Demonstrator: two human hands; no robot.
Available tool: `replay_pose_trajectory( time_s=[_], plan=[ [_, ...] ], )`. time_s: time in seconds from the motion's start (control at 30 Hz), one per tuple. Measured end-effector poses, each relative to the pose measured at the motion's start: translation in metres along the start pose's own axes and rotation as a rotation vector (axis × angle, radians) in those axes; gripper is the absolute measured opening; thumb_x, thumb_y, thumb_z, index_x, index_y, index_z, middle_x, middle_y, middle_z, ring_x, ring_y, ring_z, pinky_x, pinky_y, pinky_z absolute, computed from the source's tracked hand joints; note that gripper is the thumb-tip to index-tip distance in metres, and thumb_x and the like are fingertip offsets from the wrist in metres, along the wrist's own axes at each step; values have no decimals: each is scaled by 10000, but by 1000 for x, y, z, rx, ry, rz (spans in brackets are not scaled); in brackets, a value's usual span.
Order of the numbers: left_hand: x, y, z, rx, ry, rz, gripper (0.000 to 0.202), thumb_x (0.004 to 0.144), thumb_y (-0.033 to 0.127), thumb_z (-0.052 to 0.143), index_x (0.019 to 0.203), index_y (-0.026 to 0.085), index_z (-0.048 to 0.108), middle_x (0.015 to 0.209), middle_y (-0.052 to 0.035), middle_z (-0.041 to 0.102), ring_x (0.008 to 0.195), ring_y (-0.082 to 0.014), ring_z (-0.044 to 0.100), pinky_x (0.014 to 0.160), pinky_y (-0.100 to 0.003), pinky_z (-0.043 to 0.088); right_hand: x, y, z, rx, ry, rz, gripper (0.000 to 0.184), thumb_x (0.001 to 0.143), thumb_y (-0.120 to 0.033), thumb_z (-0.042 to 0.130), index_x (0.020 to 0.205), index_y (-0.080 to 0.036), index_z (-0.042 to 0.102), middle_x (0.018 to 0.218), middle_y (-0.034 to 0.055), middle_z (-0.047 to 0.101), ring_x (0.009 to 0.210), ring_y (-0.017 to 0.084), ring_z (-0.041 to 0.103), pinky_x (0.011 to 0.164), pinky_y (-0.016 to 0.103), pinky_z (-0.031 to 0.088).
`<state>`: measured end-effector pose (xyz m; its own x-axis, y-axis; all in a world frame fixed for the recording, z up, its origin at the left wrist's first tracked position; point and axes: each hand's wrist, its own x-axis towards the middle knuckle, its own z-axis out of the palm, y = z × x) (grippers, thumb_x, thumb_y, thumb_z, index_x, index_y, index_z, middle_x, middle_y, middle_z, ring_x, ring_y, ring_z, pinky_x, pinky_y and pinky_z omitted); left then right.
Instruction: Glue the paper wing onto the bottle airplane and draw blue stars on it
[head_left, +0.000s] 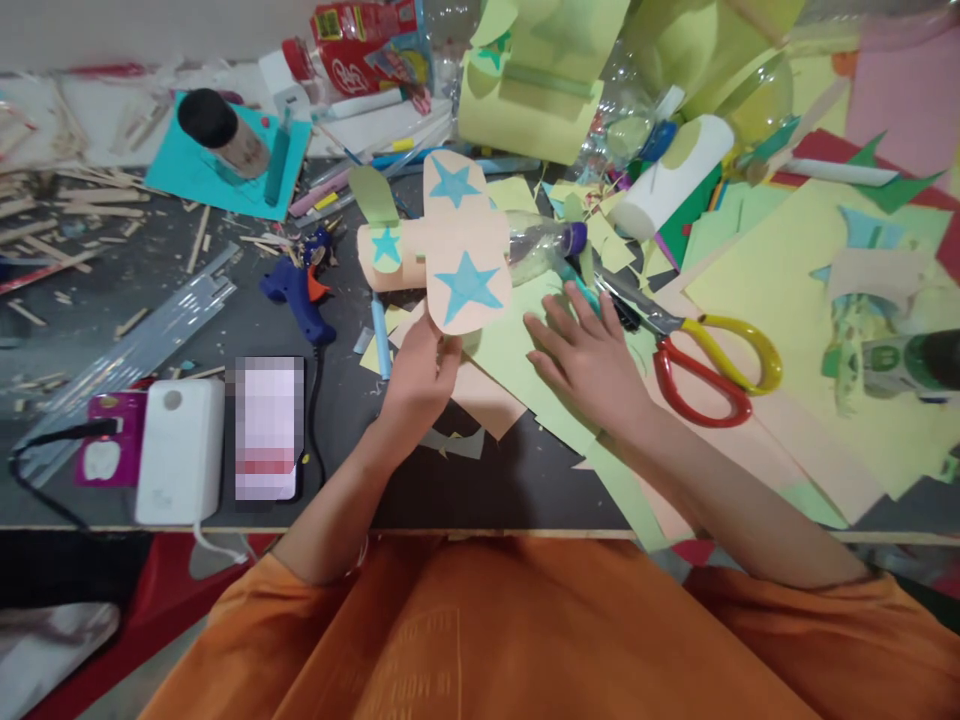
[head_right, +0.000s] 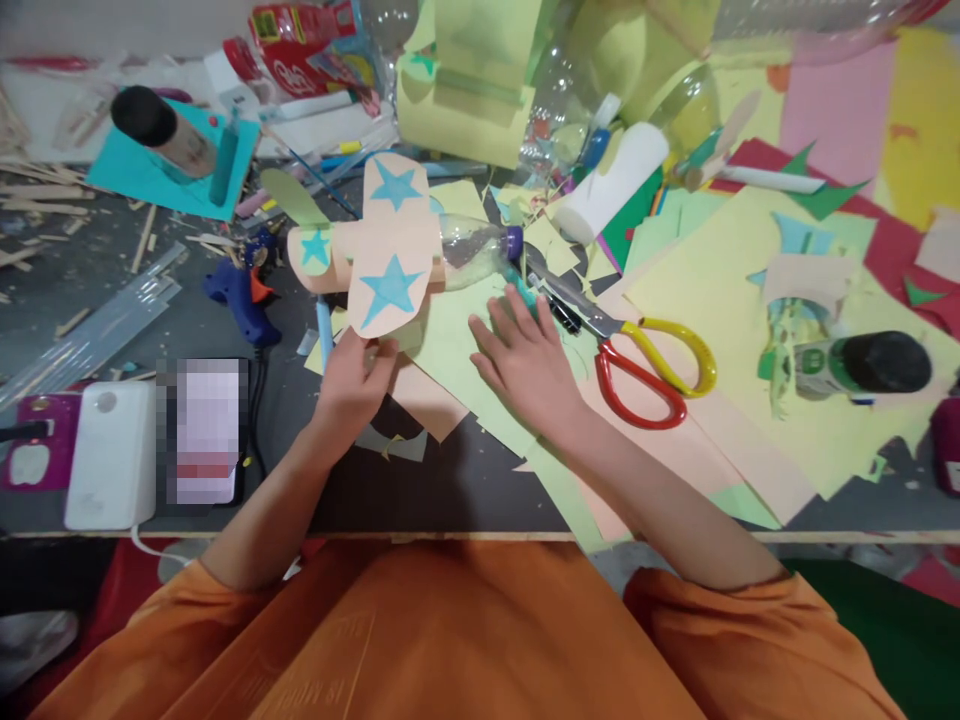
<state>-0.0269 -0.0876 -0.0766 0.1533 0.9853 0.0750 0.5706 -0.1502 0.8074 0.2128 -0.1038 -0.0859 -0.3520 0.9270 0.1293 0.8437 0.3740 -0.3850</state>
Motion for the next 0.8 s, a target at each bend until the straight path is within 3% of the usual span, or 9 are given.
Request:
replay_pose_trajectory(
  time_s=[0.1,0.23,0.3,0.37,0.5,0.57,0.63,0.7,0.8],
  plan=[
    [-3,2,-5,81,132,122,311,999,369,485,1230,239,646,1217,-135,695,1191,-291,657,1021,-461,564,-11,-9,0,37,-22,-72,463,1096,-410,366,1505,-337,573,1532,59,640,1555,323,453,1306,691,295],
    [-10,10,-7,48,155,118,294,1023,468,478,907,252,639,917,-72,646,922,-242,642,841,-408,560,-20,-18,-10,158,3,-160,457,1088,-350,382,1490,-292,593,1556,67,618,1503,309,526,1247,615,448],
    [-12,15,-6,-46,101,84,357,1014,544,492,849,248,602,816,-38,595,808,-209,603,772,-368,532,-19,-18,-17,259,-8,-246,446,1080,-305,398,1473,-295,608,1551,63,622,1488,284,548,1223,566,493],
    [-13,21,-5,-210,31,13,395,968,627,540,960,241,624,802,-19,599,762,-186,590,725,-338,514,-17,-16,-25,385,-27,-354,430,1073,-262,410,1438,-298,634,1520,61,650,1455,253,586,1187,516,536],
    [-9,31,-5,-649,-288,-318,644,781,608,779,1243,202,589,750,20,644,625,-129,587,570,-258,487,-13,-13,-33,555,-75,-458,356,1045,-193,460,1229,-300,745,1372,38,754,1386,233,651,1125,486,576],
    [-7,34,-6,-771,-419,-449,710,690,489,881,1264,196,583,704,47,632,556,-94,548,517,-222,458,-13,-12,-33,576,-103,-428,341,1025,-182,476,1100,-311,782,1306,21,787,1380,244,656,1131,508,565],
    [-7,34,-7,-825,-432,-488,702,655,407,900,1250,204,589,692,59,620,555,-84,547,518,-211,462,-13,-10,-30,631,-100,-391,327,1007,-193,489,1015,-309,795,1262,20,806,1370,257,664,1144,528,550],
    [-8,31,-7,-826,-354,-479,657,657,375,876,1225,209,591,714,55,622,601,-97,586,560,-224,504,-14,-10,-27,738,-69,-303,295,1002,-238,508,945,-297,792,1223,34,821,1335,268,690,1130,531,559],
    [-12,29,-4,-758,-191,-421,571,670,347,830,1168,211,587,755,41,632,684,-119,627,640,-253,552,-12,-12,-21,946,-85,-3,203,1001,-343,561,898,-262,716,1181,79,820,1195,271,753,1019,506,612]
  ],
)
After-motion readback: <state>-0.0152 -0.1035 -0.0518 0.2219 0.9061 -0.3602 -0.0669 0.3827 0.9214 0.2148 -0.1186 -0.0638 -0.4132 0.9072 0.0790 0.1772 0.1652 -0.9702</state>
